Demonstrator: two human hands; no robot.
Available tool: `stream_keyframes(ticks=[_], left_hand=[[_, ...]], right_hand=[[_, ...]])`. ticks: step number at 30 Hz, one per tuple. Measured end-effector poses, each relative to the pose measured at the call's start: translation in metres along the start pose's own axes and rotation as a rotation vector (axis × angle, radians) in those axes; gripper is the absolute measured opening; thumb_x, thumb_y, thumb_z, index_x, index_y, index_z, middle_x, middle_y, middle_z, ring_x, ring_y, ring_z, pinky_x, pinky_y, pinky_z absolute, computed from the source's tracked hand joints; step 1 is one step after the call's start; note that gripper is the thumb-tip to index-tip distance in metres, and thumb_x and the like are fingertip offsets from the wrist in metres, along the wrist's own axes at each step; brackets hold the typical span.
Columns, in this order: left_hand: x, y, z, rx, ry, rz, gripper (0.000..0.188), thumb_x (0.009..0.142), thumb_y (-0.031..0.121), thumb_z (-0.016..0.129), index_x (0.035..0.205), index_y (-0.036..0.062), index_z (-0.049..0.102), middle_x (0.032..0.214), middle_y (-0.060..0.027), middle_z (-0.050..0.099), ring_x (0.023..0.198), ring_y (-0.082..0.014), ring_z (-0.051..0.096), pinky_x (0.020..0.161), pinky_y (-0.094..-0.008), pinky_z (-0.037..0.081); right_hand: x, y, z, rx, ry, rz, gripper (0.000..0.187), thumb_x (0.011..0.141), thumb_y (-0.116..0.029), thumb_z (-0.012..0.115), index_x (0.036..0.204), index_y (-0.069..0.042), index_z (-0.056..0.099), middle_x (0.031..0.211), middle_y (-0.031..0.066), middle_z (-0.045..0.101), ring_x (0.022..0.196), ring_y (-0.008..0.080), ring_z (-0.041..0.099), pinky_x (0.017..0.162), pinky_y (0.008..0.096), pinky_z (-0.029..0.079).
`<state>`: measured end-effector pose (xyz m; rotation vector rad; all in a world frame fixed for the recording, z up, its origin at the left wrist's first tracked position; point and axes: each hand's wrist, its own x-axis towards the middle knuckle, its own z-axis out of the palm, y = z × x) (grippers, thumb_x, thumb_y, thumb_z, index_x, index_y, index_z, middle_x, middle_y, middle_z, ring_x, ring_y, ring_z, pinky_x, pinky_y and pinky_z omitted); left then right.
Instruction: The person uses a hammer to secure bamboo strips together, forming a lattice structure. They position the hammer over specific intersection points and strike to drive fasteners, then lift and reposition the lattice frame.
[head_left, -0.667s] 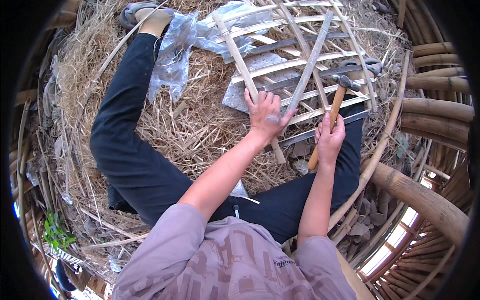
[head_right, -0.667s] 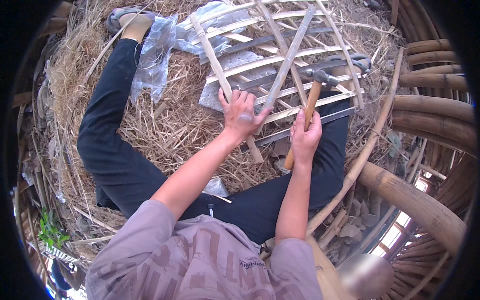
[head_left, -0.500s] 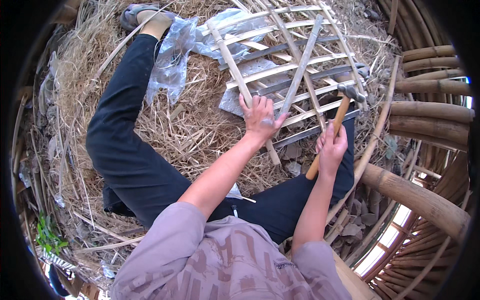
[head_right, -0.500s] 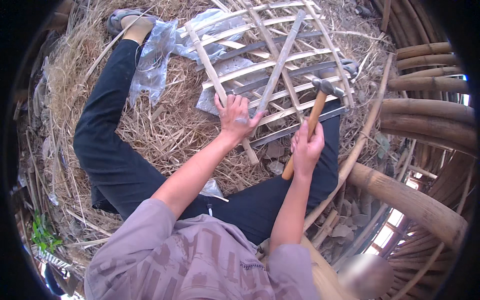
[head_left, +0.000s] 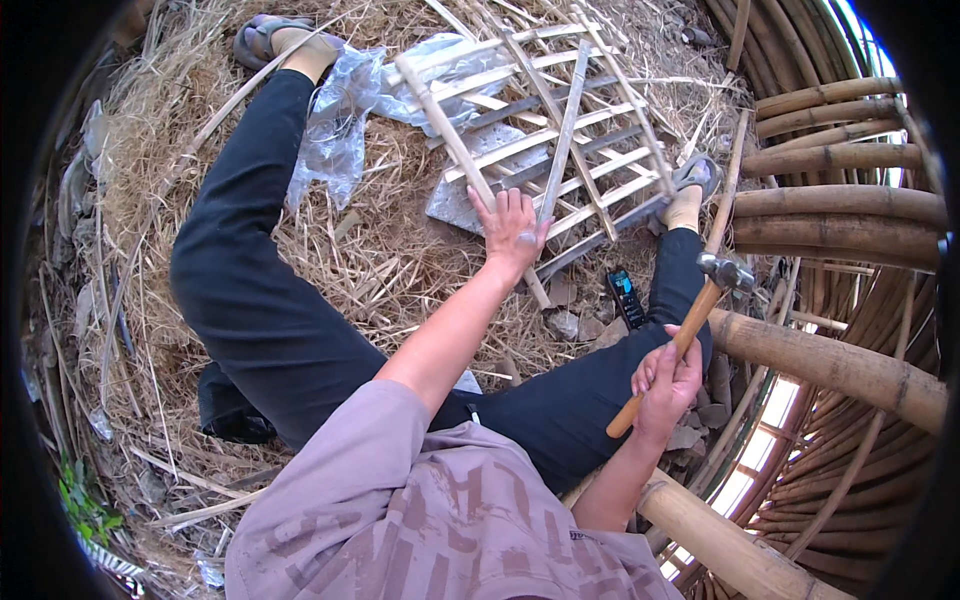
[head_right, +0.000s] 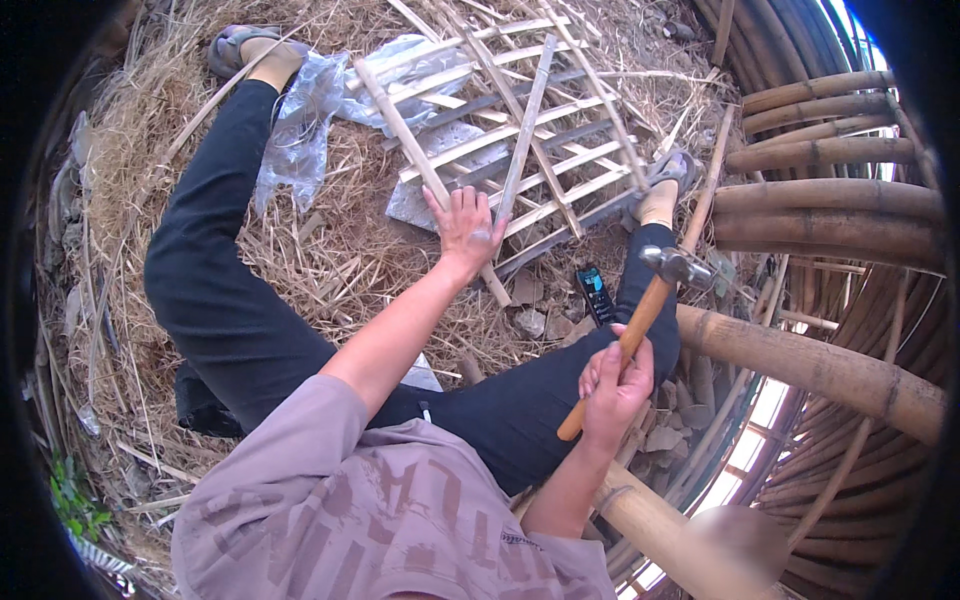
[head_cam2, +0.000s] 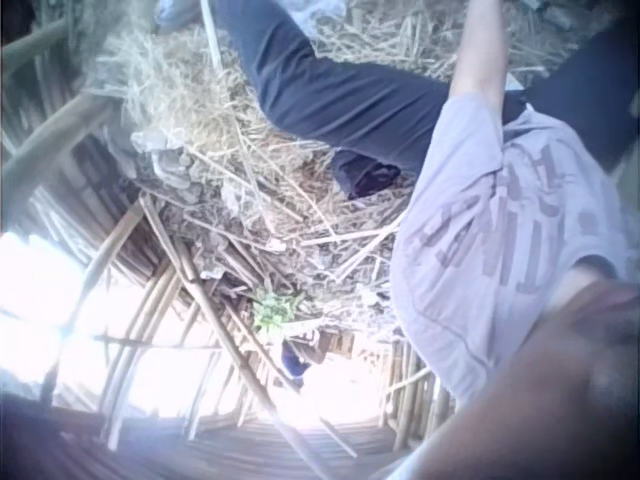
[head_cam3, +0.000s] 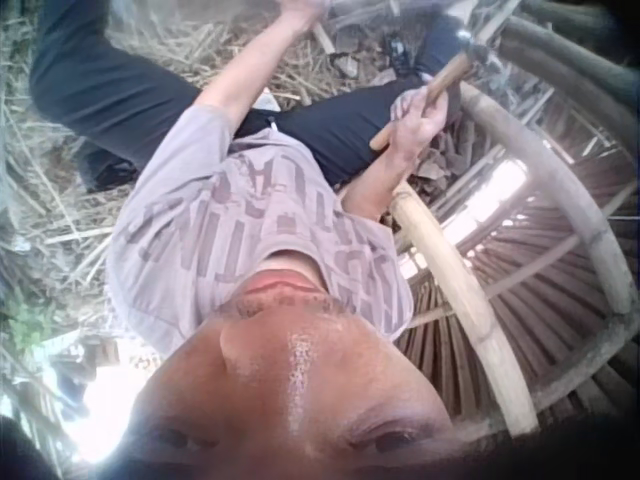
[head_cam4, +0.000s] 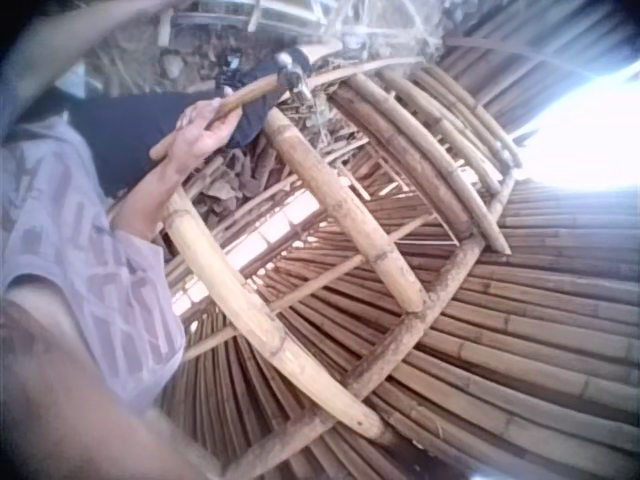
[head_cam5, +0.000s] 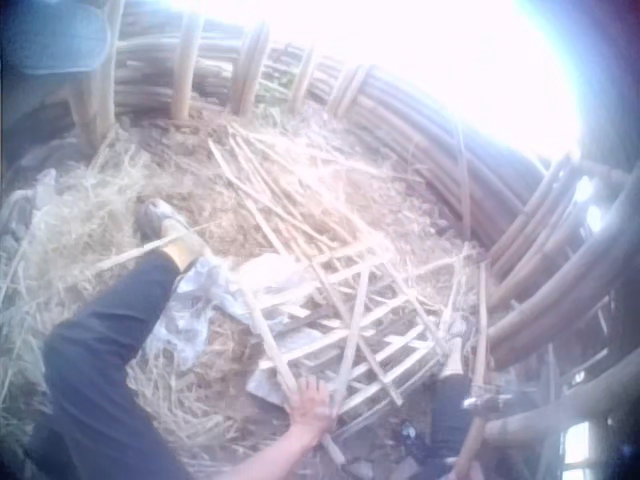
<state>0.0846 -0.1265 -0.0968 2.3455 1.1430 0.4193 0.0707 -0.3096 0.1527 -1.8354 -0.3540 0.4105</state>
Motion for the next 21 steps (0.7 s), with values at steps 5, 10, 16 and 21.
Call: stream_keyframes(ticks=[5, 10, 16, 21], left_hand=[[-0.004, 0.002, 0.015, 0.023, 0.092, 0.133, 0.057, 0.089, 0.034, 0.064, 0.138, 0.0086, 0.049, 0.133, -0.0108, 0.046, 0.125, -0.0299, 0.045, 0.114, -0.0782, 0.007], [-0.007, -0.007, 0.001, 0.055, 0.077, 0.156, 0.052, 0.090, 0.032, 0.061, 0.135, 0.0069, 0.054, 0.138, -0.0123, 0.042, 0.128, -0.0334, 0.042, 0.115, -0.0772, 0.008], [0.032, -0.052, -0.045, 0.116, 0.212, -0.010, 0.105, 0.085, 0.064, 0.062, 0.153, -0.0071, 0.024, 0.160, -0.0239, 0.020, 0.152, -0.0396, 0.009, 0.116, -0.0719, -0.006], [0.043, -0.076, -0.034, 0.220, 0.014, -0.092, 0.128, 0.082, 0.079, 0.052, 0.156, -0.0121, 0.001, 0.166, -0.0281, -0.003, 0.155, -0.0392, -0.010, 0.115, -0.0700, -0.012]], right_hand=[[0.005, 0.024, 0.013, 0.055, -0.088, 0.073, 0.019, 0.106, -0.017, 0.053, 0.120, -0.003, 0.053, 0.063, -0.0031, 0.044, 0.047, 0.0018, 0.038, 0.041, 0.0190, 0.033], [0.019, 0.040, 0.023, 0.084, -0.125, 0.157, 0.023, 0.105, -0.018, 0.057, 0.119, -0.001, 0.053, 0.065, -0.0036, 0.047, 0.046, 0.0010, 0.040, 0.040, 0.0185, 0.034], [0.039, 0.067, 0.026, 0.129, -0.149, 0.212, 0.022, 0.104, -0.019, 0.058, 0.117, -0.002, 0.053, 0.065, -0.0043, 0.048, 0.046, 0.0009, 0.041, 0.040, 0.0183, 0.035], [0.056, 0.084, 0.041, 0.139, -0.189, 0.250, 0.021, 0.104, -0.018, 0.059, 0.117, -0.002, 0.054, 0.066, -0.0051, 0.049, 0.047, 0.0007, 0.043, 0.041, 0.0183, 0.035]])
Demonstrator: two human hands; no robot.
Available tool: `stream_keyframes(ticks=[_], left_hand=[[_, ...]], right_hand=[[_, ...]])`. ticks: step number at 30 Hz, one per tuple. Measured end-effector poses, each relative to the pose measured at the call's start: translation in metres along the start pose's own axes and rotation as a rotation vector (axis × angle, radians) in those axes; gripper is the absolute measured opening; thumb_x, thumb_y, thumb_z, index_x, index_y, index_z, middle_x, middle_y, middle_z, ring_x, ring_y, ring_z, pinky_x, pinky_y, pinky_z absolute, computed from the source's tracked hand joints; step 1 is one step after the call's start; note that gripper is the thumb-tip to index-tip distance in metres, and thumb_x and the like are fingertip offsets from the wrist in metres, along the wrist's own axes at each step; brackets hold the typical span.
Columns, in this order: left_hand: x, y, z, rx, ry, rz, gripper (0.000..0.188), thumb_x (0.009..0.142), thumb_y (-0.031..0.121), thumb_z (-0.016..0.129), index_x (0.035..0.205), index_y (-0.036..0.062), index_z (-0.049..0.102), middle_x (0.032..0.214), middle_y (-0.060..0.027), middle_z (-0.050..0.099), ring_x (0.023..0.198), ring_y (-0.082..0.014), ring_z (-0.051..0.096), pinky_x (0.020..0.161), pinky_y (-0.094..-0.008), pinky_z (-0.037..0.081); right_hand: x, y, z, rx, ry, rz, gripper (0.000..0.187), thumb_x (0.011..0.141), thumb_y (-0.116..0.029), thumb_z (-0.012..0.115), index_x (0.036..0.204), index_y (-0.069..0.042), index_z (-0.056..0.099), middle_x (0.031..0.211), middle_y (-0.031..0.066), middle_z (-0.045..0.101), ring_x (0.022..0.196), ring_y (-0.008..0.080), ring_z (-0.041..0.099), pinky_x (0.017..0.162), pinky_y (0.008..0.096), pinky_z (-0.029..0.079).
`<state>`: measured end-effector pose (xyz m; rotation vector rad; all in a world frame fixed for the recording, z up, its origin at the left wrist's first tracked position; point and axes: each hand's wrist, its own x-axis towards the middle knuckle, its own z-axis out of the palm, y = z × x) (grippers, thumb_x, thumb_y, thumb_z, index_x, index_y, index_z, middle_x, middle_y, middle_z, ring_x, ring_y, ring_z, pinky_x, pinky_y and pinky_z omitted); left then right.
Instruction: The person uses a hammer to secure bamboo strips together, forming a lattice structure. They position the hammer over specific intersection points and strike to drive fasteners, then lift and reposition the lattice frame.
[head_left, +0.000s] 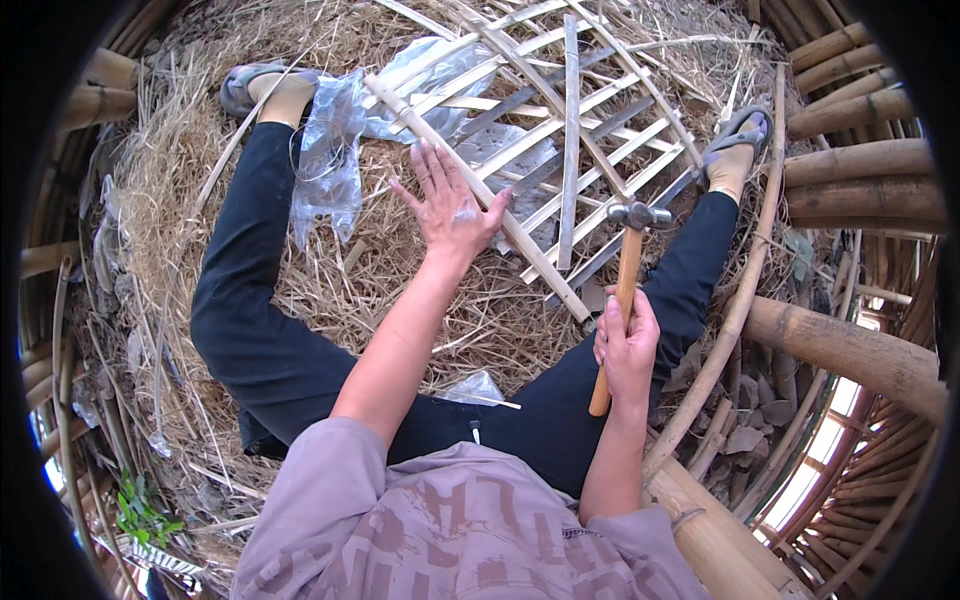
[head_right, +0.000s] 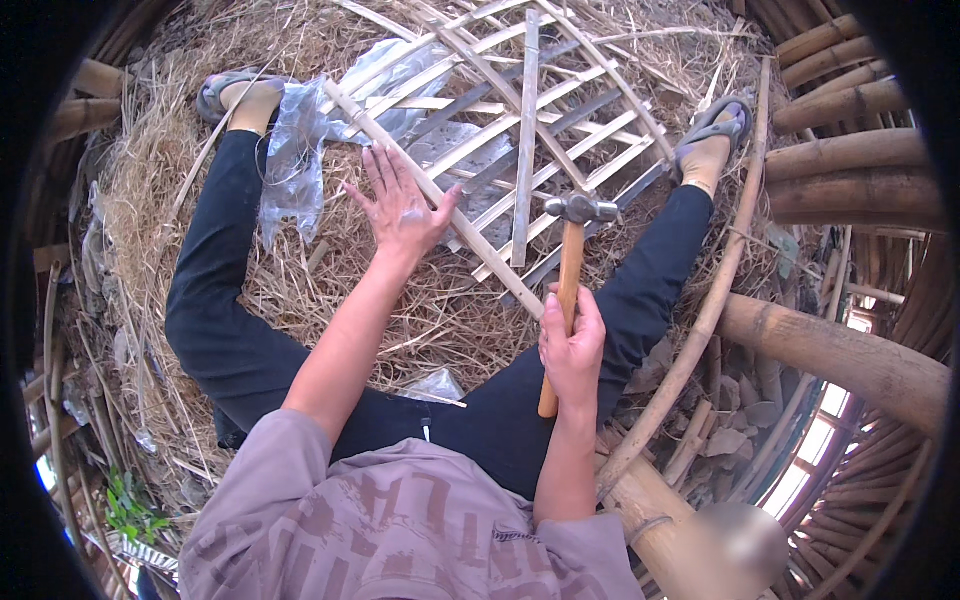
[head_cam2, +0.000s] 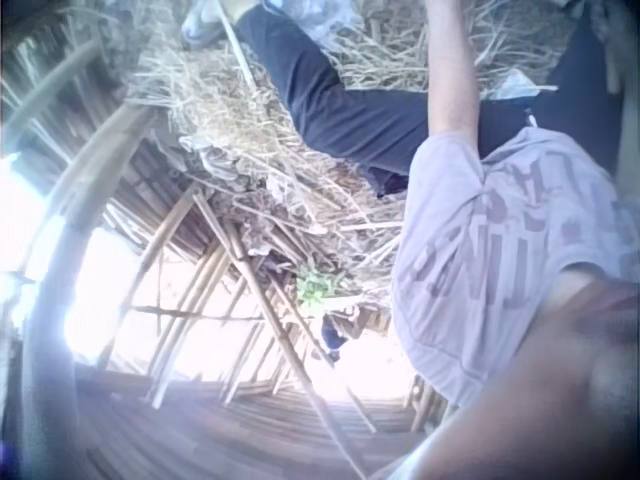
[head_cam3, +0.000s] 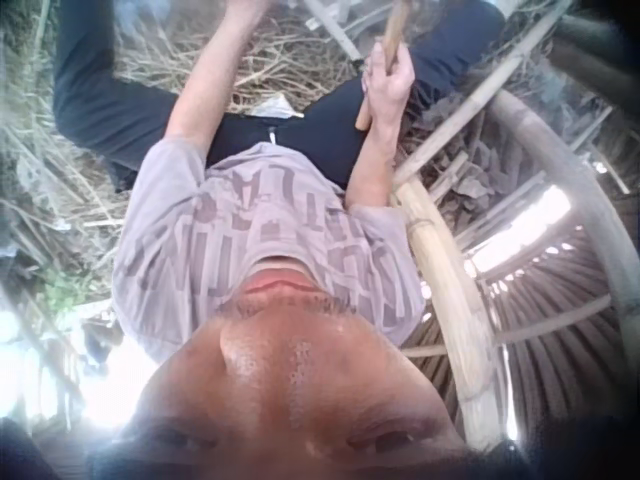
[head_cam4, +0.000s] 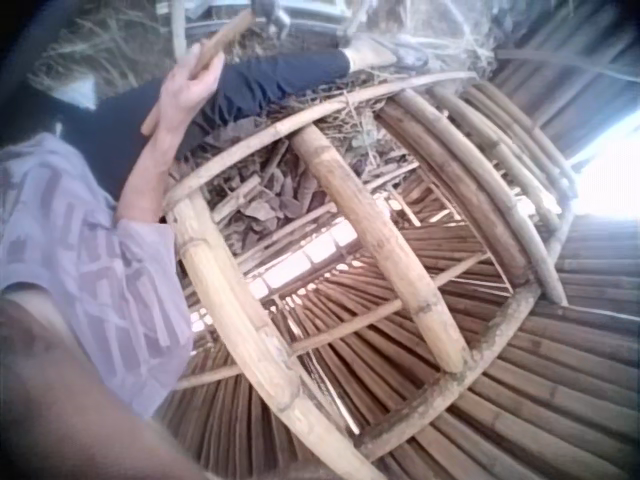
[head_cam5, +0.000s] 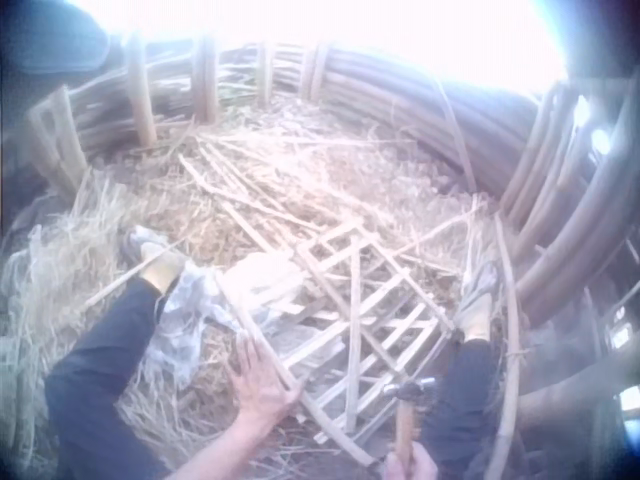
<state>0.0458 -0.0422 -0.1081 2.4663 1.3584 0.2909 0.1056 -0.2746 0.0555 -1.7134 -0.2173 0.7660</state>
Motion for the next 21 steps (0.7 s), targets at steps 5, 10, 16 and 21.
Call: stream_keyframes(ticks=[5, 10, 16, 21], left_hand=[[-0.015, 0.000, 0.021, -0.081, 0.005, -0.022, 0.129, 0.084, 0.080, 0.051, 0.155, -0.0140, -0.001, 0.165, -0.0312, -0.005, 0.155, -0.0419, -0.010, 0.114, -0.0715, -0.010], [-0.018, 0.002, 0.024, -0.074, 0.000, -0.029, 0.130, 0.083, 0.079, 0.054, 0.155, -0.0127, -0.004, 0.165, -0.0321, -0.005, 0.154, -0.0438, -0.008, 0.114, -0.0732, -0.004], [-0.016, 0.003, 0.017, -0.050, -0.053, -0.076, 0.133, 0.080, 0.082, 0.056, 0.157, -0.0094, -0.005, 0.166, -0.0291, -0.005, 0.155, -0.0411, -0.007, 0.113, -0.0763, 0.003], [-0.012, 0.011, 0.012, -0.056, -0.104, -0.102, 0.135, 0.077, 0.083, 0.058, 0.159, -0.0041, -0.005, 0.168, -0.0216, -0.006, 0.155, -0.0416, -0.004, 0.111, -0.0793, 0.007]], right_hand=[[0.011, 0.011, 0.005, -0.066, -0.028, 0.002, 0.023, 0.105, -0.022, 0.057, 0.117, -0.002, 0.054, 0.064, -0.0052, 0.047, 0.046, 0.0004, 0.040, 0.040, 0.0181, 0.034], [0.034, 0.020, 0.005, -0.271, 0.012, -0.034, 0.019, 0.100, -0.017, 0.063, 0.105, 0.001, 0.063, 0.066, -0.0015, 0.055, 0.056, 0.0042, 0.049, 0.048, 0.0240, 0.039], [0.087, 0.014, 0.028, -0.445, -0.169, -0.066, 0.025, 0.101, -0.018, 0.060, 0.113, 0.003, 0.063, 0.066, 0.0041, 0.059, 0.058, 0.0117, 0.059, 0.055, 0.0296, 0.047], [0.138, 0.028, 0.028, -0.420, -0.325, -0.143, 0.030, 0.106, -0.021, 0.050, 0.125, 0.001, 0.058, 0.071, 0.0056, 0.059, 0.062, 0.0146, 0.061, 0.058, 0.0328, 0.049]])
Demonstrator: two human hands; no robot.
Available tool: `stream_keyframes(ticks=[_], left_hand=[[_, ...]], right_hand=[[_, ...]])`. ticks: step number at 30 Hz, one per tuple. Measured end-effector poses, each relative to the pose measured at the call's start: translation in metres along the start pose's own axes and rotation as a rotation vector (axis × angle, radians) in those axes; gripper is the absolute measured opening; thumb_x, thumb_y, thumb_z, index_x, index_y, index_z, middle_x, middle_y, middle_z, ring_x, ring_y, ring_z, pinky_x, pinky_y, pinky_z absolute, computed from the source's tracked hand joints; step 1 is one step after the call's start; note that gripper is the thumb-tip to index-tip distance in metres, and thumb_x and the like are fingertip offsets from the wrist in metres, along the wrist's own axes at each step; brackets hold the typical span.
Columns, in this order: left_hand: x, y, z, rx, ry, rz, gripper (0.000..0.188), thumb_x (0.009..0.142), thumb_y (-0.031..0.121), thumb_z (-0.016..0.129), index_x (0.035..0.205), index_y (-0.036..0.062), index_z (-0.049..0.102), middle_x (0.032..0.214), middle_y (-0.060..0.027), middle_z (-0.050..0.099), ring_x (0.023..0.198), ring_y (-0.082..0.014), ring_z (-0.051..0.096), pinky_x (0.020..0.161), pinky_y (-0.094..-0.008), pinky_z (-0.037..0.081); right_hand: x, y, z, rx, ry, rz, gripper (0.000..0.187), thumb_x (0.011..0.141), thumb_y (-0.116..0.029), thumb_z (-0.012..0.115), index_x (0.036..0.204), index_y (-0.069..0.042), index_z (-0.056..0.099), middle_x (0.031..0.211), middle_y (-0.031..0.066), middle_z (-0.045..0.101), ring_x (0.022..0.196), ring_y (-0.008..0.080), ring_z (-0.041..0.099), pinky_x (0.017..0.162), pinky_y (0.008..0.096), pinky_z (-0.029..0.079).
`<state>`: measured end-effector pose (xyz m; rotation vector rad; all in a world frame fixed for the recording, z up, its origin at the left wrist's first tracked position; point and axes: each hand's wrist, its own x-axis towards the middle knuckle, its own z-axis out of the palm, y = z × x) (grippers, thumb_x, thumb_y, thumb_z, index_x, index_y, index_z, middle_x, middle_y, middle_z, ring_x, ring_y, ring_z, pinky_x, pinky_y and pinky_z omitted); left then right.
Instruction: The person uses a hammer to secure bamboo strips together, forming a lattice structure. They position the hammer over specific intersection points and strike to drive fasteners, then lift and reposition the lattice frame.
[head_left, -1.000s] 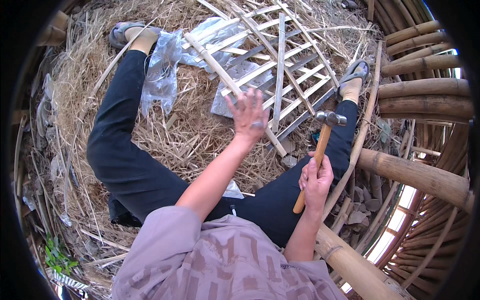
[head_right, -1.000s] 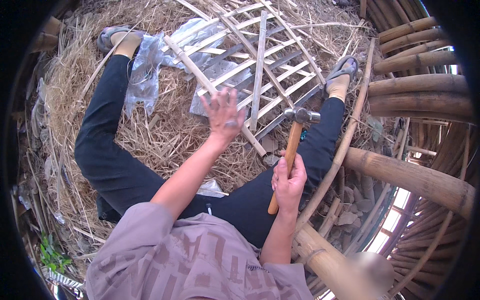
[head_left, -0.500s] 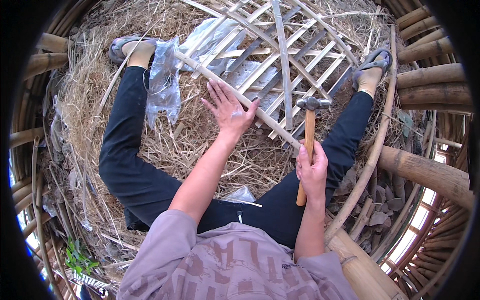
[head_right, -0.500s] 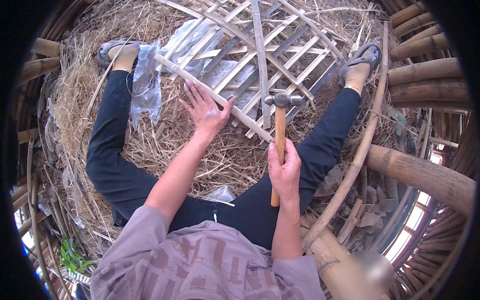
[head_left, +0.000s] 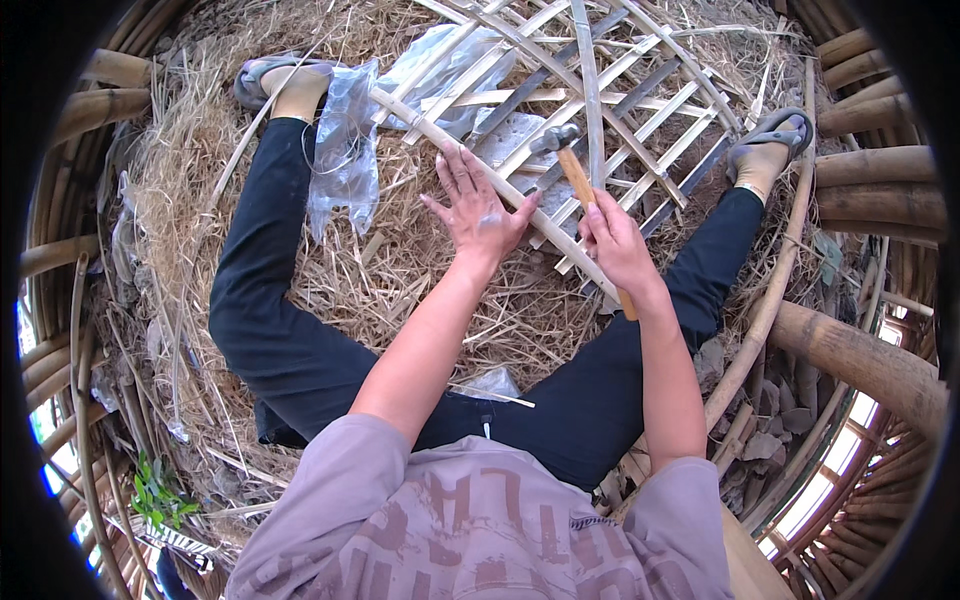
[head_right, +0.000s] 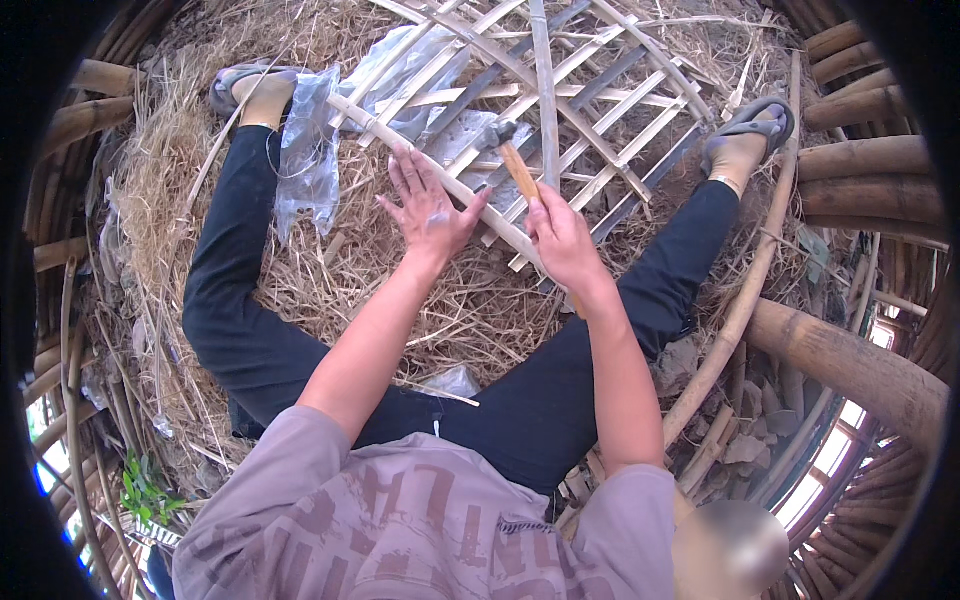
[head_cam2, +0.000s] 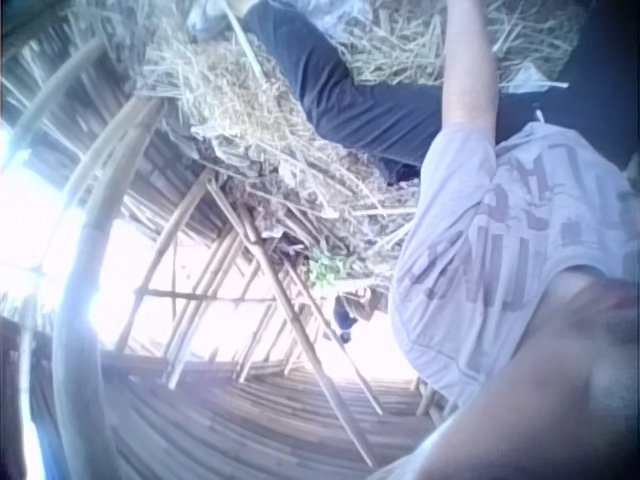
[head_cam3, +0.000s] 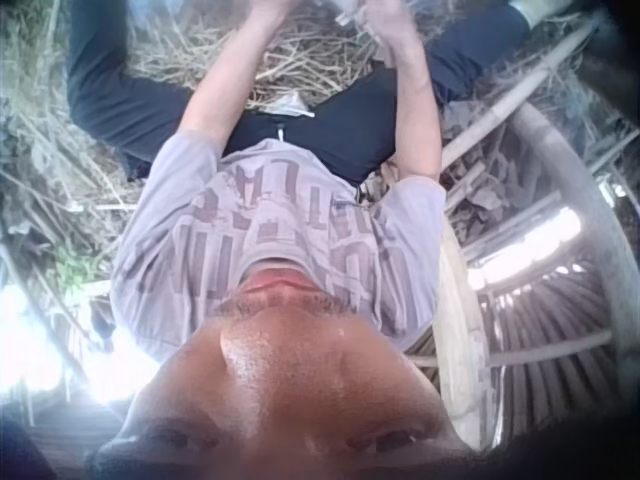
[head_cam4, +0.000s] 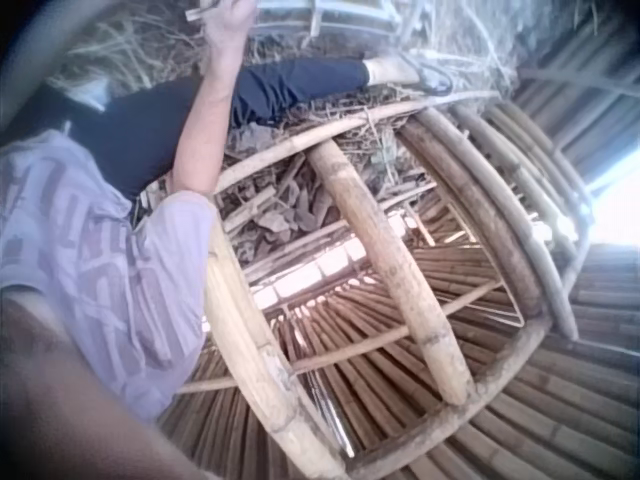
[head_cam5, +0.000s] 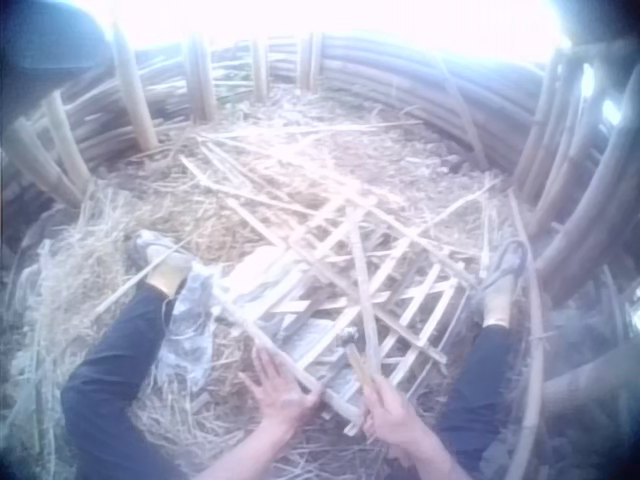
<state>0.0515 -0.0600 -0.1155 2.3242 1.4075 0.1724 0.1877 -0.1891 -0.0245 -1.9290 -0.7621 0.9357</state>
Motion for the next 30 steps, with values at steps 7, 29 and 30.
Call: stream_keyframes(ticks=[7, 29, 30], left_hand=[[-0.002, -0.001, 0.001, -0.014, -0.006, 0.002, 0.134, 0.077, 0.081, 0.060, 0.159, -0.0048, -0.001, 0.169, -0.0191, -0.001, 0.155, -0.0437, -0.002, 0.112, -0.0788, 0.009], [0.004, -0.019, 0.011, -0.038, -0.109, 0.081, 0.136, 0.079, 0.088, 0.047, 0.157, -0.0070, -0.009, 0.167, -0.0199, -0.018, 0.153, -0.0450, -0.013, 0.113, -0.0774, 0.003], [0.005, -0.028, 0.022, -0.055, 0.027, 0.167, 0.135, 0.080, 0.086, 0.049, 0.156, -0.0091, -0.009, 0.166, -0.0255, -0.013, 0.152, -0.0480, -0.011, 0.116, -0.0733, 0.005]], right_hand=[[0.014, 0.000, 0.007, -0.126, -0.020, -0.030, 0.027, 0.105, -0.024, 0.052, 0.119, -0.001, 0.059, 0.068, 0.0076, 0.058, 0.061, 0.0158, 0.056, 0.059, 0.0349, 0.046], [-0.137, -0.087, 0.092, 0.521, -0.120, -0.029, 0.045, 0.082, 0.002, 0.079, 0.105, -0.007, 0.042, 0.072, -0.0060, 0.044, 0.061, 0.0009, 0.043, 0.055, 0.0167, 0.039], [-0.141, -0.091, 0.099, 0.569, -0.152, 0.008, 0.050, 0.080, 0.006, 0.079, 0.111, -0.007, 0.042, 0.074, -0.0039, 0.045, 0.064, 0.0024, 0.044, 0.058, 0.0178, 0.042]])
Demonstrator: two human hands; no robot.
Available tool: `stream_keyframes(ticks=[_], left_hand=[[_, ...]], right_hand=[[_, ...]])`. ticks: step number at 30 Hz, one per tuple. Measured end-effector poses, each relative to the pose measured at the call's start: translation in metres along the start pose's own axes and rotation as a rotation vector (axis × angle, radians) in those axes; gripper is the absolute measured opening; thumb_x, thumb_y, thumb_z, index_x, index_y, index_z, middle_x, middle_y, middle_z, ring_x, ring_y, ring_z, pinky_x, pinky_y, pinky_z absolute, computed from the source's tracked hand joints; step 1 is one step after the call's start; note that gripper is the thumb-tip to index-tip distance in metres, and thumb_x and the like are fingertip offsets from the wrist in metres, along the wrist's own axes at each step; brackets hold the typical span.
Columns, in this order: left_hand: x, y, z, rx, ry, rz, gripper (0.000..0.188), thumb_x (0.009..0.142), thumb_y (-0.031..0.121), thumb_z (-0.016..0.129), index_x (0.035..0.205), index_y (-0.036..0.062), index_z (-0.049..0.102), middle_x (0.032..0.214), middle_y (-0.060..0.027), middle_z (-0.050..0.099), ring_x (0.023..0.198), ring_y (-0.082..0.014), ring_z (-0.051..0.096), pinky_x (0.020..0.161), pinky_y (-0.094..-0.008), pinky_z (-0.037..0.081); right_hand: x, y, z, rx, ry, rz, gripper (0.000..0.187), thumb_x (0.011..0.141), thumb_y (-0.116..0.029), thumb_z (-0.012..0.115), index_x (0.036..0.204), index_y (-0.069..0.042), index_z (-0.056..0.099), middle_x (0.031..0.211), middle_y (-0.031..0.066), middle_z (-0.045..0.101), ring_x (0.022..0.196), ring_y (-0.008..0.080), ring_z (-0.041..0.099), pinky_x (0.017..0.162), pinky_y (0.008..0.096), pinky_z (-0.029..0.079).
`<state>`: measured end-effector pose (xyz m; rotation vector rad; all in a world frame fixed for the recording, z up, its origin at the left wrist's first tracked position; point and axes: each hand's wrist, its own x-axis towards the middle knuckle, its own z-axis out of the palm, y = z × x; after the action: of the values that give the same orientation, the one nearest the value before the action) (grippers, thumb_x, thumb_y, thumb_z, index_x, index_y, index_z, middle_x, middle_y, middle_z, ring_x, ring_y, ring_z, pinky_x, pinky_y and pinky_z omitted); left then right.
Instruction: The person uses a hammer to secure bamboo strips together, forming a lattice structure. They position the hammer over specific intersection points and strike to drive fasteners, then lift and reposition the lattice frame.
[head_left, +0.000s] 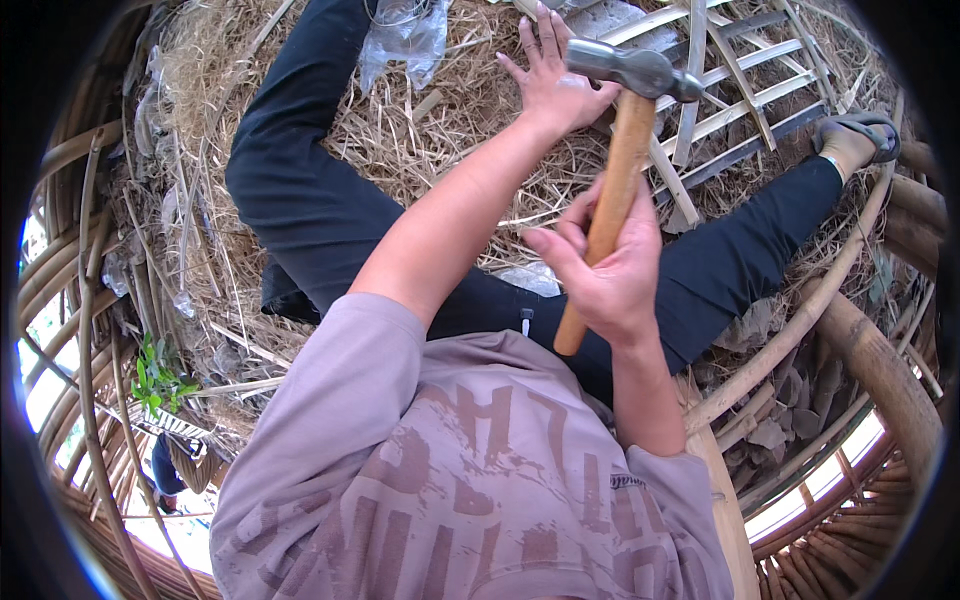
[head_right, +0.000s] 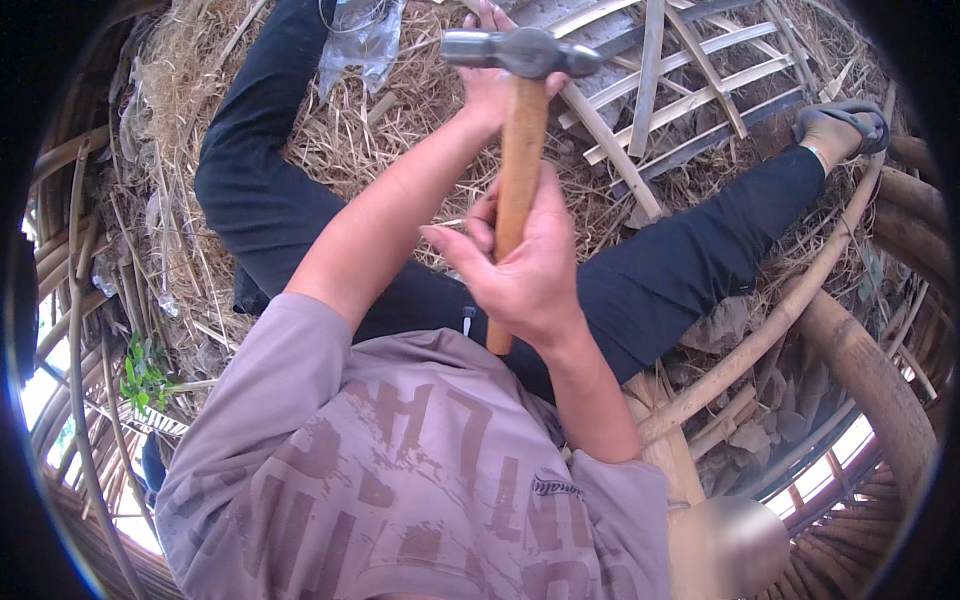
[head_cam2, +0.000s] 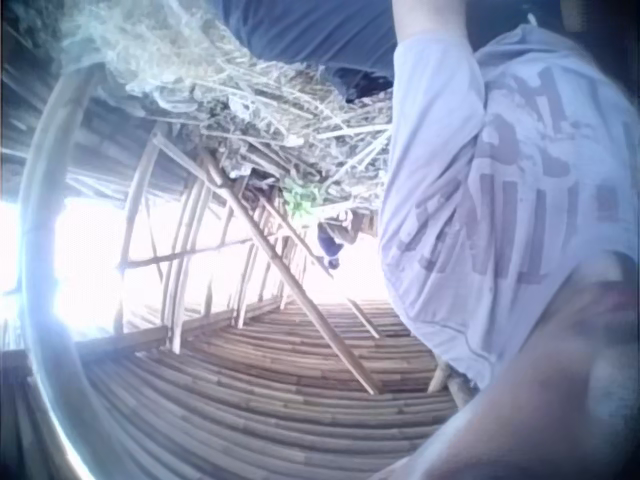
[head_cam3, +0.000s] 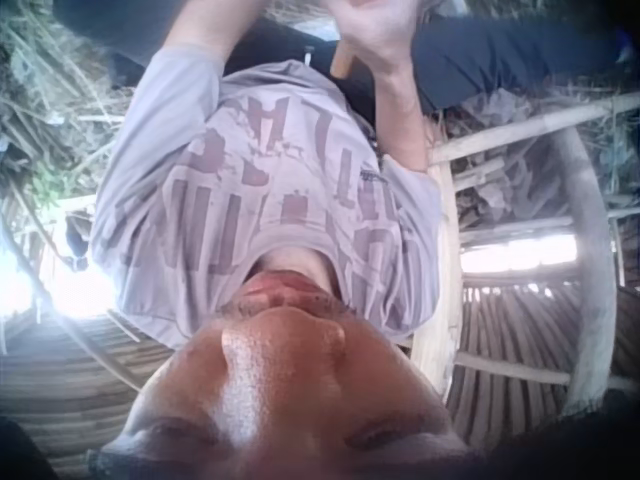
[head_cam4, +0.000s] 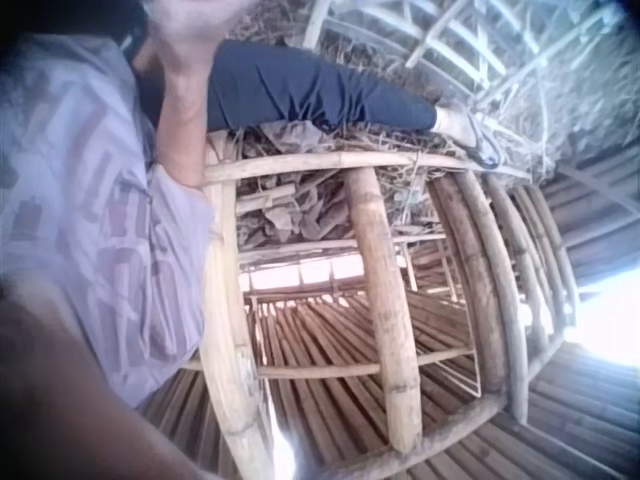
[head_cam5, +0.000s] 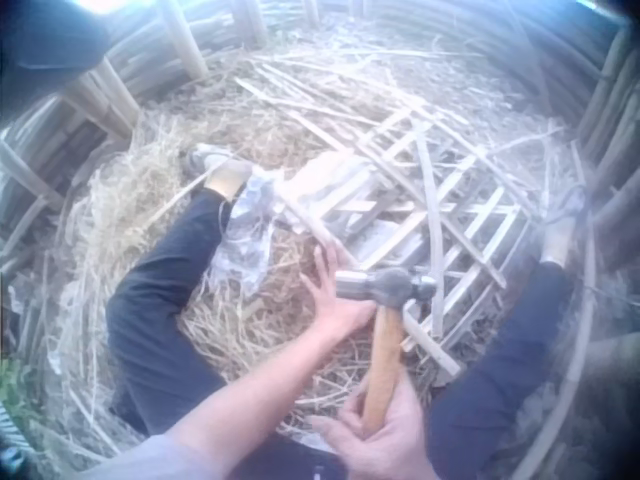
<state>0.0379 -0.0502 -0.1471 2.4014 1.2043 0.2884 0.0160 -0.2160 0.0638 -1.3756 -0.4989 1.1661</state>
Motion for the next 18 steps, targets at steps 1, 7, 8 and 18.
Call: stream_keyframes(ticks=[1, 7, 8, 18], left_hand=[[0.002, -0.009, 0.010, -0.006, 0.135, 0.088, 0.134, 0.081, 0.083, 0.051, 0.155, -0.0111, -0.009, 0.164, -0.0312, -0.009, 0.151, -0.0510, -0.009, 0.119, -0.0691, 0.007], [-0.003, 0.022, 0.014, 0.176, 0.547, 0.013, 0.103, 0.086, 0.068, 0.059, 0.156, -0.0016, 0.030, 0.159, -0.0268, 0.032, 0.149, -0.0409, 0.030, 0.115, -0.0743, 0.008], [0.000, 0.028, -0.016, 0.084, 0.202, -0.081, 0.114, 0.085, 0.072, 0.056, 0.157, -0.0039, 0.010, 0.164, -0.0233, 0.010, 0.152, -0.0415, 0.010, 0.116, -0.0724, 0.005], [-0.003, 0.028, -0.034, -0.086, -0.116, -0.166, 0.124, 0.084, 0.070, 0.061, 0.159, -0.0035, -0.006, 0.168, -0.0218, -0.008, 0.154, -0.0436, -0.006, 0.118, -0.0703, 0.011]], right_hand=[[-0.001, 0.003, 0.005, -0.001, -0.040, -0.001, 0.053, 0.078, 0.008, 0.079, 0.110, -0.008, 0.040, 0.074, -0.0029, 0.047, 0.067, 0.0050, 0.051, 0.065, 0.0210, 0.049], [-0.016, 0.010, 0.034, 0.229, -0.394, 0.118, 0.056, 0.077, 0.007, 0.081, 0.109, -0.008, 0.037, 0.099, 0.0159, 0.066, 0.092, 0.0195, 0.069, 0.079, 0.0333, 0.059], [-0.018, 0.012, 0.041, 0.140, -0.405, 0.074, 0.052, 0.079, 0.005, 0.080, 0.113, -0.006, 0.041, 0.103, 0.0151, 0.067, 0.094, 0.0191, 0.069, 0.081, 0.0325, 0.058], [-0.072, -0.010, 0.074, -0.097, -0.340, -0.175, 0.044, 0.083, 0.014, 0.059, 0.125, 0.008, 0.046, 0.126, 0.0284, 0.054, 0.122, 0.0462, 0.053, 0.104, 0.0468, 0.045]])
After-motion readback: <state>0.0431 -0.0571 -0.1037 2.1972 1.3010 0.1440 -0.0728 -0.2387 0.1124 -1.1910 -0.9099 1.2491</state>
